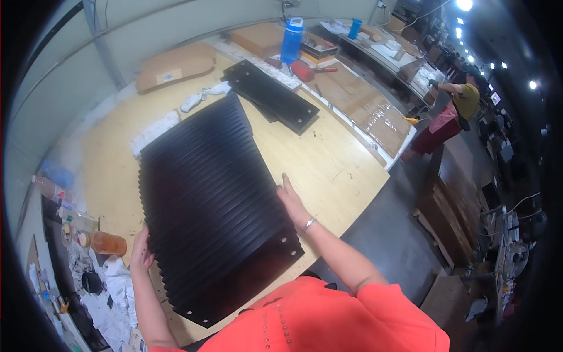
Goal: The person is cleaning and inspecting black accordion-style bellows covers on a work table using a cloth and a solvent.
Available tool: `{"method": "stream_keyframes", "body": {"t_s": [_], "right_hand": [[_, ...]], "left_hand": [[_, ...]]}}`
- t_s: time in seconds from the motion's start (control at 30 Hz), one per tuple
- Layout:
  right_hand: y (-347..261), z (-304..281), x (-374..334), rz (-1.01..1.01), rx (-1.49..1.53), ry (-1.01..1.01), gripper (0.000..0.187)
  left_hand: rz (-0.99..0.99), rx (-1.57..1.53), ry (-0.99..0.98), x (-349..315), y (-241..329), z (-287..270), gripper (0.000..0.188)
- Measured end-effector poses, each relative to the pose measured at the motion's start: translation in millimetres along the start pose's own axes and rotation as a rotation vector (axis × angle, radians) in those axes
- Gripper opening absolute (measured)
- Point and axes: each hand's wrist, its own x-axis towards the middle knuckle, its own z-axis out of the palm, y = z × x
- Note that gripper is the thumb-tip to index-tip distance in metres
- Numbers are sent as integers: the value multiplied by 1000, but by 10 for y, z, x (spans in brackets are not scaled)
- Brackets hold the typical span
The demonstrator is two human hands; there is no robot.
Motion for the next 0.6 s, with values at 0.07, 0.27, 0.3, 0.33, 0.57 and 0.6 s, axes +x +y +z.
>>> {"method": "stream_keyframes", "body": {"t_s": [0.07, 0.27, 0.3, 0.33, 0.57, 0.6], "right_hand": [[-206, -2, 329, 41, 19, -60, 87], [-301, 219, 1042, -31, -39, -127, 89], [-265, 228, 1020, -44, -72, -100, 89], [-185, 254, 1039, -49, -133, -65, 90], [-139, 291, 1211, -8, -213, -60, 94], [-197, 226, 1310, -31, -246, -34, 94]], "left_hand": [[3, -33, 6, 172, 20, 66, 50], [-47, 46, 82, 454, 44, 128, 51], [-43, 58, 82, 438, 75, 95, 51], [-52, 52, 20, 421, 108, 89, 51], [-144, 179, 67, 652, 376, 22, 56], [-118, 166, 42, 732, 482, 79, 59]]}}
